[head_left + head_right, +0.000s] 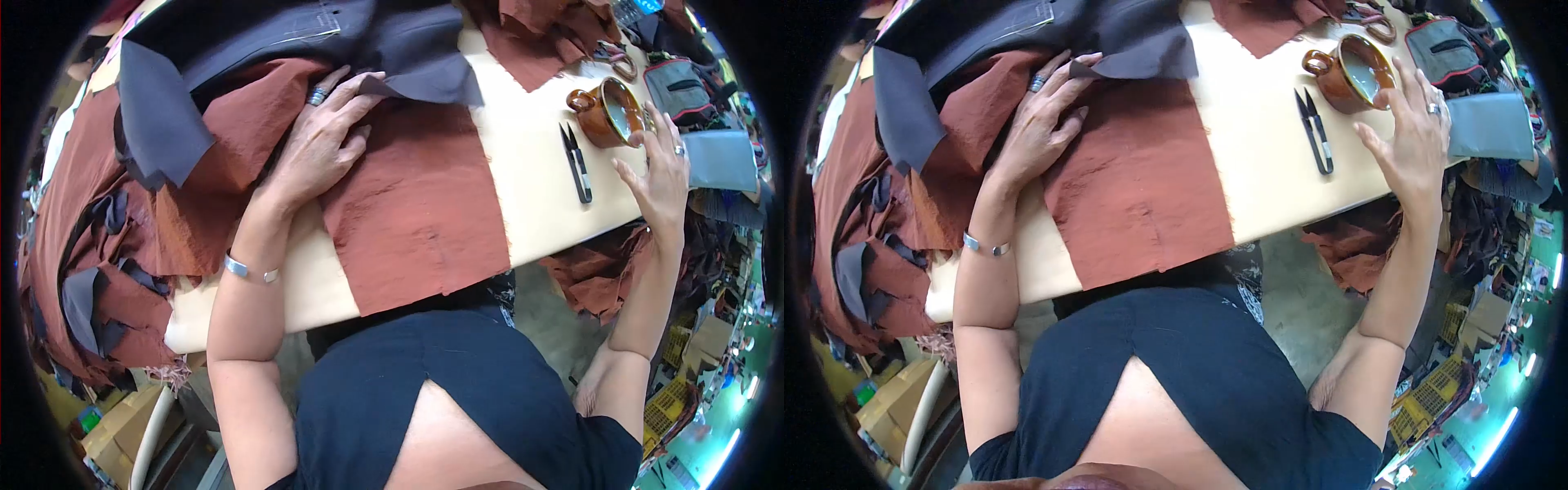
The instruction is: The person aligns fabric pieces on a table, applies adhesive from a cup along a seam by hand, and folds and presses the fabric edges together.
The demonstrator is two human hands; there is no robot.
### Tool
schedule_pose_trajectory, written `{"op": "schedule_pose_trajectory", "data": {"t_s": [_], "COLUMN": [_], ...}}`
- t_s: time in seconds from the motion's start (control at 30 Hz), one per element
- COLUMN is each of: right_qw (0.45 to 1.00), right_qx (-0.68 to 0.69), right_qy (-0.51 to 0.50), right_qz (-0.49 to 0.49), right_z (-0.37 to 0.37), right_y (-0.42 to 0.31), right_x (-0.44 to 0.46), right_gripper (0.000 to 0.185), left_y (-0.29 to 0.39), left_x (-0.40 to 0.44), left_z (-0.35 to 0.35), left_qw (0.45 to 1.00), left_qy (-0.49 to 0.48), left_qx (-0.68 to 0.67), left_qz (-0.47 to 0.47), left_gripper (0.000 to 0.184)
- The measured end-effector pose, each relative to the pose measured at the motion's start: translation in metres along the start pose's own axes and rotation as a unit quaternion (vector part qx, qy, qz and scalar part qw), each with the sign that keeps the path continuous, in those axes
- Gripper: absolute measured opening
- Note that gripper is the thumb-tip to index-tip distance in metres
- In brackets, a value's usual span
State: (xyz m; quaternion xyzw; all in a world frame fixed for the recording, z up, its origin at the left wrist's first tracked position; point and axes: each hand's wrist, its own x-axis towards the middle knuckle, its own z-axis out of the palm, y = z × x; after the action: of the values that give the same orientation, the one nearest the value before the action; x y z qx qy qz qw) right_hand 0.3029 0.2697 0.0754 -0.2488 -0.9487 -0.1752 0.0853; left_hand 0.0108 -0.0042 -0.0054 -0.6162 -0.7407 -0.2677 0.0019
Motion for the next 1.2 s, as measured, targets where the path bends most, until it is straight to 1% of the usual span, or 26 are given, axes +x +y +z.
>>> {"op": "schedule_pose_trajectory", "data": {"t_s": [0.03,0.07,0.1,0.13,0.17,0.2,0.23,0.27,0.3,0.37,0.47,0.57,0.67,0.77,0.87,0.97,1.07,1.17,1.2], "right_qw": [1.0,0.999,0.999,0.998,0.994,0.985,0.961,0.947,0.91,0.865,0.804,0.826,0.828,0.848,0.871,0.857,0.875,0.86,0.857], "right_qx": [0.002,-0.002,-0.006,-0.011,0.019,0.138,0.255,0.29,0.388,0.466,0.577,0.546,0.541,0.502,0.457,0.49,0.456,0.472,0.479], "right_qy": [0.02,0.033,0.045,0.058,0.096,0.093,0.09,0.076,0.04,0.054,0.048,0.023,0.035,0.066,0.065,0.018,0.071,0.06,0.047], "right_qz": [0.005,0.001,-0.002,-0.004,-0.041,-0.054,-0.066,-0.117,-0.139,-0.178,-0.136,-0.136,-0.143,-0.155,-0.165,-0.161,-0.148,-0.187,-0.187], "right_z": [-0.001,-0.003,-0.006,-0.009,-0.013,-0.013,-0.012,-0.013,-0.012,0.012,0.041,0.048,0.047,0.049,0.051,0.054,0.057,0.049,0.047], "right_y": [-0.007,-0.014,-0.022,-0.031,-0.047,-0.066,-0.086,-0.107,-0.127,-0.16,-0.19,-0.196,-0.199,-0.204,-0.206,-0.203,-0.21,-0.202,-0.2], "right_x": [-0.001,0.0,0.0,0.003,0.009,0.015,0.02,0.026,0.032,0.047,0.067,0.069,0.068,0.07,0.069,0.071,0.067,0.058,0.055], "right_gripper": [0.028,0.025,0.022,0.02,0.013,0.011,0.01,0.012,0.015,0.02,0.019,0.024,0.026,0.026,0.028,0.028,0.026,0.026,0.026], "left_y": [0.001,0.001,0.0,0.001,0.002,0.003,0.002,0.001,0.0,0.0,-0.001,-0.003,-0.005,-0.007,-0.009,-0.01,-0.009,-0.009,-0.009], "left_x": [0.001,0.002,0.001,0.001,0.001,0.001,0.001,0.001,0.0,0.0,0.0,0.0,0.001,0.0,-0.001,-0.001,-0.002,-0.001,-0.001], "left_z": [0.0,0.0,0.001,-0.001,-0.003,-0.005,-0.005,-0.005,-0.005,-0.005,-0.004,-0.004,-0.002,0.0,0.002,0.003,0.004,0.003,0.003], "left_qw": [1.0,0.999,0.999,0.998,0.993,0.986,0.985,0.984,0.982,0.98,0.98,0.981,0.981,0.982,0.984,0.986,0.987,0.987,0.987], "left_qy": [0.011,0.022,0.031,0.007,-0.017,-0.041,-0.042,-0.048,-0.055,-0.062,-0.061,-0.058,-0.052,-0.041,-0.036,-0.033,-0.033,-0.031,-0.03], "left_qx": [-0.015,-0.029,-0.016,-0.052,-0.09,-0.128,-0.131,-0.135,-0.14,-0.147,-0.155,-0.155,-0.157,-0.164,-0.16,-0.148,-0.14,-0.14,-0.142], "left_qz": [-0.002,-0.003,-0.004,-0.038,-0.071,-0.103,-0.101,-0.107,-0.112,-0.116,-0.11,-0.103,-0.1,-0.086,-0.074,-0.074,-0.075,-0.075,-0.075], "left_gripper": [0.043,0.046,0.052,0.053,0.055,0.056,0.059,0.06,0.061,0.061,0.061,0.06,0.06,0.06,0.06,0.06,0.059,0.058,0.058]}}
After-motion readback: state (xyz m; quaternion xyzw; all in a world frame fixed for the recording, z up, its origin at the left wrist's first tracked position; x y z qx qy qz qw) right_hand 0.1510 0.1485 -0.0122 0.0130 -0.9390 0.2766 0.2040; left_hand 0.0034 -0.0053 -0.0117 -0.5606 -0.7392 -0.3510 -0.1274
